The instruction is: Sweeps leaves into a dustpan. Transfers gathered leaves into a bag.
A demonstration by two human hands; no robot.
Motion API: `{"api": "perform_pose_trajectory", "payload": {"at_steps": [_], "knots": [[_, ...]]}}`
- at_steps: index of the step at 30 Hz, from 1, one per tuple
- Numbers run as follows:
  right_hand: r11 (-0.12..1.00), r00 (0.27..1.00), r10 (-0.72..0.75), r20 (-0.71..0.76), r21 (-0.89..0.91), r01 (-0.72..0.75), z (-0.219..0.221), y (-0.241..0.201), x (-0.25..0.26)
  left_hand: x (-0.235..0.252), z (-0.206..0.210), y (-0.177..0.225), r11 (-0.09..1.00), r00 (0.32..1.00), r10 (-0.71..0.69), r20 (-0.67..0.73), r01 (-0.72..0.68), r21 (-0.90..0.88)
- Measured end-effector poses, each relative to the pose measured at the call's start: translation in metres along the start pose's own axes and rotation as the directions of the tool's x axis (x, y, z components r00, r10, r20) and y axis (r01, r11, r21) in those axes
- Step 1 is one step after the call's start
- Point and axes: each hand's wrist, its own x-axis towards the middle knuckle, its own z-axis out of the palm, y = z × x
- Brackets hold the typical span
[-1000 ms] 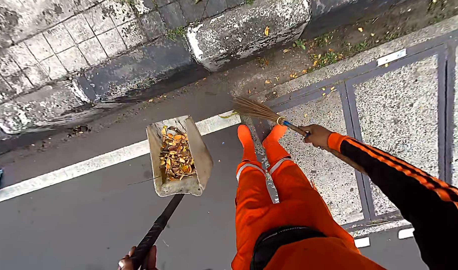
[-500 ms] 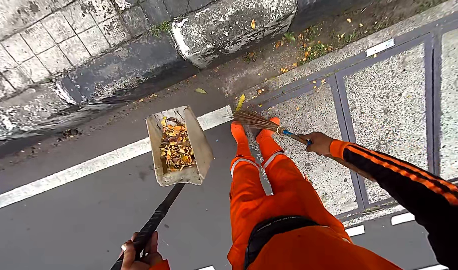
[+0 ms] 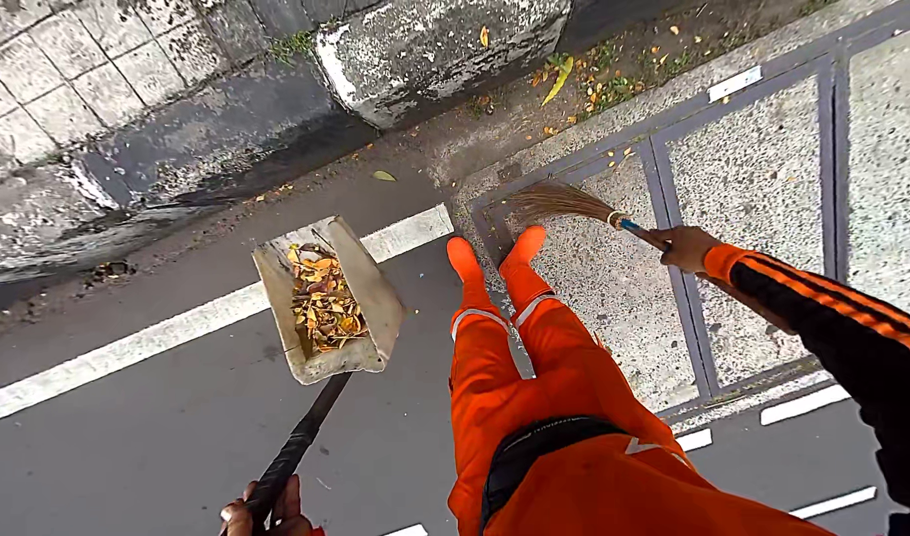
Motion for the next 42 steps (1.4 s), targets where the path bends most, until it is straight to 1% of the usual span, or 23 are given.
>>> {"api": "perform_pose_trajectory", "payload": {"at_steps": [2, 4, 6, 8, 9, 11, 12, 14, 16, 17, 19, 22, 23, 25, 28, 29, 31, 33, 35, 36, 38, 40, 42], "knots": [[0.998, 0.984, 0.028, -0.178, 0.067, -0.016, -0.018, 0.005, -0.004, 0.012, -0.011, -0.003, 1.0, 1.0, -0.014, 0.007, 0.014, 0.001], [0.993, 0.978, 0.039, -0.203, 0.115, -0.016, -0.016, -0.015, -0.046, 0.022, -0.021, -0.005, 0.999, 0.999, -0.032, 0.005, 0.032, -0.008], [0.987, 0.994, -0.022, -0.106, 0.154, 0.039, 0.006, -0.056, -0.099, 0.028, -0.027, -0.005, 0.999, 0.999, -0.05, -0.009, 0.05, -0.007], [0.969, 0.983, -0.179, 0.043, 0.183, 0.168, 0.035, -0.117, -0.121, 0.035, -0.026, -0.007, 0.998, 0.998, -0.061, -0.029, 0.061, -0.021], [0.948, 0.951, -0.276, 0.137, 0.205, 0.245, 0.055, -0.153, -0.12, 0.039, -0.027, -0.007, 0.998, 0.997, -0.064, -0.039, 0.063, -0.019], [0.902, 0.859, -0.421, 0.292, 0.239, 0.36, 0.091, -0.24, -0.094, 0.048, -0.025, -0.006, 0.998, 0.997, -0.065, -0.052, 0.064, -0.024], [0.894, 0.832, -0.442, 0.336, 0.246, 0.375, 0.11, -0.285, -0.074, 0.052, -0.027, -0.005, 0.998, 0.996, -0.064, -0.057, 0.063, -0.022], [0.892, 0.831, -0.441, 0.34, 0.27, 0.363, 0.139, -0.361, -0.022, 0.058, -0.031, -0.001, 0.998, 0.996, -0.058, -0.073, 0.057, -0.019], [0.888, 0.875, -0.407, 0.263, 0.337, 0.312, 0.136, -0.395, 0.028, 0.061, -0.034, 0.008, 0.998, 0.995, -0.055, -0.084, 0.054, -0.02], [0.872, 0.9, -0.382, 0.209, 0.403, 0.277, 0.12, -0.391, 0.046, 0.064, -0.036, 0.013, 0.998, 0.995, -0.053, -0.085, 0.052, -0.021], [0.803, 0.954, -0.278, 0.109, 0.572, 0.168, 0.079, -0.34, 0.06, 0.069, -0.044, 0.019, 0.999, 0.997, -0.044, -0.07, 0.043, -0.014], [0.692, 0.999, -0.039, -0.007, 0.721, 0.033, 0.021, -0.241, 0.023, 0.082, -0.042, 0.019, 1.0, 1.0, -0.007, -0.02, 0.007, -0.002], [0.684, 0.999, 0.027, -0.035, 0.73, 0.008, 0.017, -0.213, 0.001, 0.082, -0.039, 0.022, 1.0, 1.0, 0.0, -0.008, 0.001, 0.014], [0.713, 0.993, 0.085, -0.085, 0.701, -0.001, 0.013, -0.176, -0.044, 0.087, -0.026, 0.023, 0.999, 1.0, 0.013, 0.028, -0.014, 0.046], [0.778, 0.998, 0.02, -0.057, 0.628, 0.021, 0.017, -0.156, -0.089, 0.089, -0.002, 0.022, 0.992, 0.995, 0.037, 0.095, -0.048, 0.114], [0.791, 0.999, -0.033, -0.018, 0.611, 0.037, 0.019, -0.153, -0.092, 0.087, 0.012, 0.024, 0.989, 0.993, 0.037, 0.113, -0.052, 0.139], [0.811, 0.993, -0.111, 0.043, 0.582, 0.066, 0.018, -0.153, -0.07, 0.086, 0.042, 0.02, 0.982, 0.986, 0.055, 0.155, -0.082, 0.172], [0.821, 0.994, -0.099, 0.051, 0.568, 0.053, 0.011, -0.147, -0.029, 0.086, 0.072, 0.011, 0.971, 0.973, 0.083, 0.213, -0.127, 0.201], [0.768, 1.0, -0.03, -0.007, 0.64, 0.027, 0.001, -0.117, 0.007, 0.076, 0.11, 0.002, 0.956, 0.956, 0.116, 0.268, -0.181, 0.233], [0.705, 1.0, 0.003, -0.023, 0.709, 0.014, -0.005, -0.097, 0.006, 0.064, 0.129, 0.0, 0.945, 0.947, 0.127, 0.296, -0.206, 0.254], [0.562, 0.998, 0.044, -0.039, 0.827, 0.008, -0.016, -0.055, -0.027, 0.042, 0.173, -0.005, 0.925, 0.924, 0.15, 0.353, -0.257, 0.28], [0.44, 0.989, 0.131, -0.061, 0.898, -0.003, -0.011, -0.01, -0.066, 0.021, 0.217, -0.012, 0.906, 0.898, 0.148, 0.415, -0.291, 0.307], [0.399, 0.962, 0.261, -0.087, 0.917, -0.026, -0.012, 0.024, -0.074, 0.0, 0.268, -0.023, 0.876, 0.859, 0.145, 0.491, -0.342, 0.34]]}}
